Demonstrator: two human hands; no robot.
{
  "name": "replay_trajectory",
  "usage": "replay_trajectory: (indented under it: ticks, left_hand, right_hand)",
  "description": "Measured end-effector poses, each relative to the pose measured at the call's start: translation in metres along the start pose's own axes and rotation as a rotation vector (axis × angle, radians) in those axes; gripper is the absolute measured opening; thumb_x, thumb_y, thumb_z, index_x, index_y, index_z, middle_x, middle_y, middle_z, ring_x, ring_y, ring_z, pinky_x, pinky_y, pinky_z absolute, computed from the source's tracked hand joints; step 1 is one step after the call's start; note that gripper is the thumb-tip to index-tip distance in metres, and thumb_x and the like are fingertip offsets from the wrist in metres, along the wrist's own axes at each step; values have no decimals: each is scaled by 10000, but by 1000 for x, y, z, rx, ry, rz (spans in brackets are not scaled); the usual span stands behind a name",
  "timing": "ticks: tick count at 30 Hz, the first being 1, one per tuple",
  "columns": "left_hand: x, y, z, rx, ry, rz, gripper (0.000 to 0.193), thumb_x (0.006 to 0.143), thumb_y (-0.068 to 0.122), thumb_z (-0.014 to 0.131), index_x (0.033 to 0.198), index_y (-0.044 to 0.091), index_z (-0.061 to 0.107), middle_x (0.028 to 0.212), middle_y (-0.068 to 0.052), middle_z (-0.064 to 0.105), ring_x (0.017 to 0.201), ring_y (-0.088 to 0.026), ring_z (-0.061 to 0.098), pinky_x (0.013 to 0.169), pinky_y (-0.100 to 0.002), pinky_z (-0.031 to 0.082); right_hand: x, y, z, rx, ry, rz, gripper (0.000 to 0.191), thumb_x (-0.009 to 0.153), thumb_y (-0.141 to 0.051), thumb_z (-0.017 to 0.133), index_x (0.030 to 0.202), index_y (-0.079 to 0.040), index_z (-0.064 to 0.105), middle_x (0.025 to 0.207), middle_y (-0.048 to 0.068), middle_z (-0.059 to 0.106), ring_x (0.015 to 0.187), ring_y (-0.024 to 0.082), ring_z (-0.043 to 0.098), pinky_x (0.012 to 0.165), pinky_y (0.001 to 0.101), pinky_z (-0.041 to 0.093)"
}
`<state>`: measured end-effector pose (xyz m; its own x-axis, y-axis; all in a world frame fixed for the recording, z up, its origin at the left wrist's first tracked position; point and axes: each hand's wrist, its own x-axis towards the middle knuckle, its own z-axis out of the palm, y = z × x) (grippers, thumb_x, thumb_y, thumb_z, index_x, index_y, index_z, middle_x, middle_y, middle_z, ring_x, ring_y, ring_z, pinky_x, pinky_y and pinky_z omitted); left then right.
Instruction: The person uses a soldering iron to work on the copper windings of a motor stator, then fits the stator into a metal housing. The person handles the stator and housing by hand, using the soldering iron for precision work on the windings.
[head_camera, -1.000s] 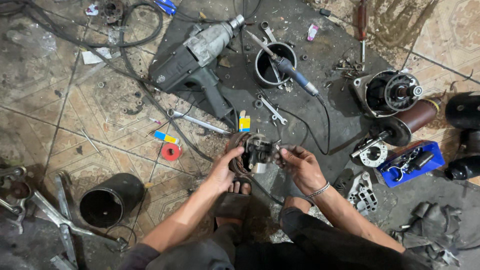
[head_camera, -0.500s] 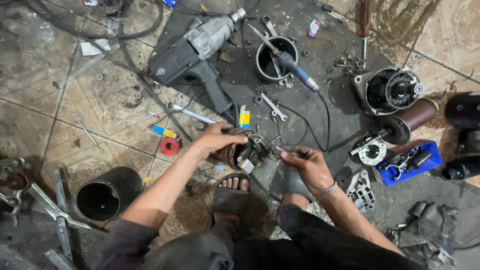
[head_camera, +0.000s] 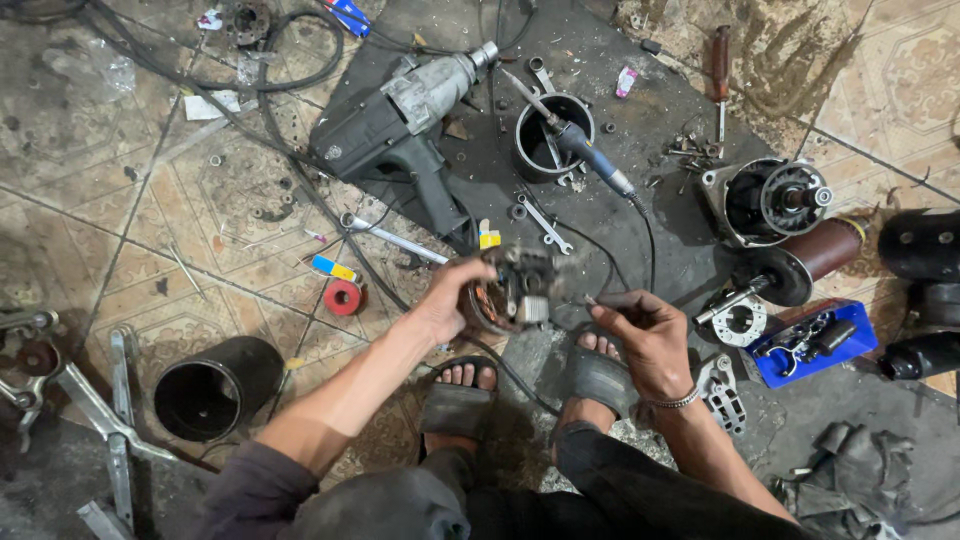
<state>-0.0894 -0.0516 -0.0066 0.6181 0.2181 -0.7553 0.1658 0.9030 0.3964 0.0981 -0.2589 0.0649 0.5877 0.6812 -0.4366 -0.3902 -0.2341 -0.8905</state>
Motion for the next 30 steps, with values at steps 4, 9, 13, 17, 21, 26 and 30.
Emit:
replay_trajectory:
  ticks: [4, 9, 13, 17, 21, 26, 30]
  left_hand:
    - [12, -7, 16, -431, -42, -22, 710, 811, 490, 639, 1349, 34, 566, 1291, -176, 650, 1163, -356, 642, 1058, -524, 515]
    - [17, -25, 23, -607, -2, -80, 813, 822, 554, 501, 1428, 12, 511, 1387, -248, 614, 1266, -404, 619, 1095, -588, 477]
    - [13, -41, 21, -610, 20, -161, 839, 848, 591, 451, 1448, 6, 497, 1427, -246, 591, 1260, -388, 624, 1075, -578, 483]
    - [17, -34, 13, -554, -15, -200, 842, 861, 602, 420, 1443, -3, 498, 1407, -270, 587, 1246, -397, 625, 1055, -578, 505]
    - [18, -31, 10, -512, -5, -208, 826, 879, 610, 381, 1436, 12, 504, 1364, -263, 608, 1242, -396, 628, 1059, -586, 505]
    - [19, -34, 8, -535, -78, -171, 804, 890, 602, 394, 1433, 21, 504, 1368, -241, 617, 1250, -390, 622, 1071, -601, 489]
    - [23, -37, 6, -550, -76, -189, 811, 879, 614, 408, 1429, 26, 509, 1372, -246, 613, 1253, -391, 617, 1076, -598, 478]
  right_hand:
    - [-1, -10, 21, -80, -24, -52, 126, 855, 27, 774, 976, 21, 742, 946, 81, 757, 763, 104, 669, 608, 269, 539]
    - [7, -21, 47, -639, -75, -473, 134, 842, -79, 829, 925, -16, 745, 894, 59, 766, 820, 111, 706, 737, 284, 561]
    - [15, -21, 54, -724, -72, -468, 152, 837, -129, 826, 937, -36, 757, 857, 54, 755, 757, 125, 712, 685, 281, 565]
    - [21, -11, 58, -773, -60, -457, 158, 827, -128, 822, 956, -48, 780, 852, 66, 758, 723, 147, 705, 657, 287, 556]
    - [26, -6, 60, -758, -81, -474, 157, 852, -147, 814, 970, -54, 766, 862, 67, 748, 759, 146, 728, 652, 284, 573]
    - [33, -9, 64, -838, -110, -555, 170, 848, -121, 806, 983, -30, 755, 895, 100, 738, 798, 205, 738, 674, 305, 577]
    - [37, -11, 69, -847, -152, -638, 188, 838, -95, 799, 996, -10, 743, 929, 121, 732, 834, 244, 737, 722, 329, 577]
